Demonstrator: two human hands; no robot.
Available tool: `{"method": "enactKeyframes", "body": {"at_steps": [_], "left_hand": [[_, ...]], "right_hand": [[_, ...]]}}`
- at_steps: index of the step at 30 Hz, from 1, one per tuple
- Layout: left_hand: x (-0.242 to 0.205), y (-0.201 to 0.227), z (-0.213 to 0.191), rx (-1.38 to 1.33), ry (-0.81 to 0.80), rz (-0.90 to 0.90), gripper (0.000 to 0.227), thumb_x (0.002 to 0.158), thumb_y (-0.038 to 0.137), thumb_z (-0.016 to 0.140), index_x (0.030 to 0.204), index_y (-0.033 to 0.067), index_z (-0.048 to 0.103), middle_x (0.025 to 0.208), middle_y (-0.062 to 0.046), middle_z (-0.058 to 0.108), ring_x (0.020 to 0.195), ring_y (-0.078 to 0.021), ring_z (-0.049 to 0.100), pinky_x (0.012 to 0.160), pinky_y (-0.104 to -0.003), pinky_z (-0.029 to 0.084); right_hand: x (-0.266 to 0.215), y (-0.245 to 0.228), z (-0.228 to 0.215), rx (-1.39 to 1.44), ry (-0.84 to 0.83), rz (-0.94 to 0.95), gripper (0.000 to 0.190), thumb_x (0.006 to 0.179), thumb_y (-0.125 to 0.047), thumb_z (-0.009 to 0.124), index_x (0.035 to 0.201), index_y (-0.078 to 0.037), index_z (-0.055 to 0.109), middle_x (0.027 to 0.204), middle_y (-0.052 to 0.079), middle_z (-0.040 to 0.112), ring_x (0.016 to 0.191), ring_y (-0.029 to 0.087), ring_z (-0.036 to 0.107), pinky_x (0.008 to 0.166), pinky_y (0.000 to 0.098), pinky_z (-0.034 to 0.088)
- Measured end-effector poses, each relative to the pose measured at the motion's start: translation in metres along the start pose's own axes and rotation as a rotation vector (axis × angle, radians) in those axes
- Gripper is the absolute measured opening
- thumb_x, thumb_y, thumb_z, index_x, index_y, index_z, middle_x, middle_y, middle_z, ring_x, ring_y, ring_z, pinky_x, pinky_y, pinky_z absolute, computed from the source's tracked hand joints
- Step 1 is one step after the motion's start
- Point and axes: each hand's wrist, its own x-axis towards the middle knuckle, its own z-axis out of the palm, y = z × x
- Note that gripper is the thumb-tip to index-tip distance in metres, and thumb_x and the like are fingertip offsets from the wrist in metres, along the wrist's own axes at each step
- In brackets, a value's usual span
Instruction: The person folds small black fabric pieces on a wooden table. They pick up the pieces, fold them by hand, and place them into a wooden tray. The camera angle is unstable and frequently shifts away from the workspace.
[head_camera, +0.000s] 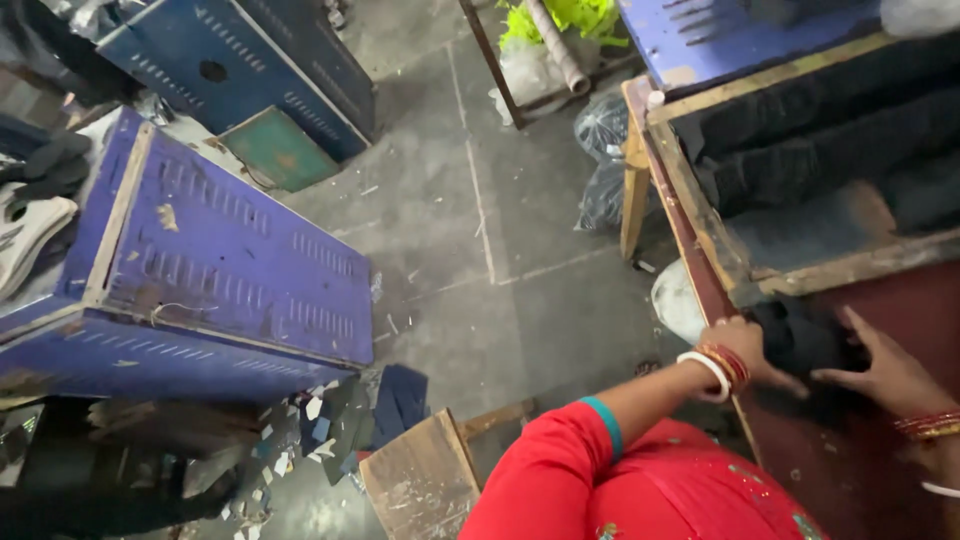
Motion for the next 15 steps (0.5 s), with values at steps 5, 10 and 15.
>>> {"method": "enactKeyframes", "body": {"at_steps": [5,10,15], "left_hand": [[0.007,0.001,0.059,0.159,0.187,0.017,0.095,0.04,0.061,0.091,0.115,0.0052,0.071,0.122,-0.016,0.071,0.118,-0.0344,0.065,0.098,-0.049,0.052],[0.013,-0.005,0.062,0.067,0.161,0.038,0.082,0.048,0.052,0.091,0.112,0.0038,0.072,0.116,-0.018,0.074,0.112,-0.036,0.069,0.097,-0.05,0.053],[0.017,-0.009,0.071,0.038,0.181,0.08,0.079,0.049,0.049,0.09,0.11,0.0033,0.07,0.112,-0.018,0.074,0.11,-0.0369,0.069,0.094,-0.05,0.053]], "right_hand": [[0.009,0.005,0.002,0.1,-0.09,0.142,0.134,0.055,-0.041,0.095,0.167,-0.008,0.028,0.149,0.021,0.054,0.124,0.035,0.062,0.101,0.0435,0.05],[0.005,0.02,0.01,0.256,-0.181,0.301,0.109,0.061,-0.043,0.092,0.152,-0.001,0.05,0.137,0.026,0.065,0.123,0.038,0.067,0.103,0.0453,0.052],[-0.005,0.018,0.011,0.064,-0.104,0.259,0.096,0.064,-0.048,0.092,0.141,0.0,0.061,0.137,0.023,0.066,0.126,0.036,0.065,0.106,0.044,0.051]]}}
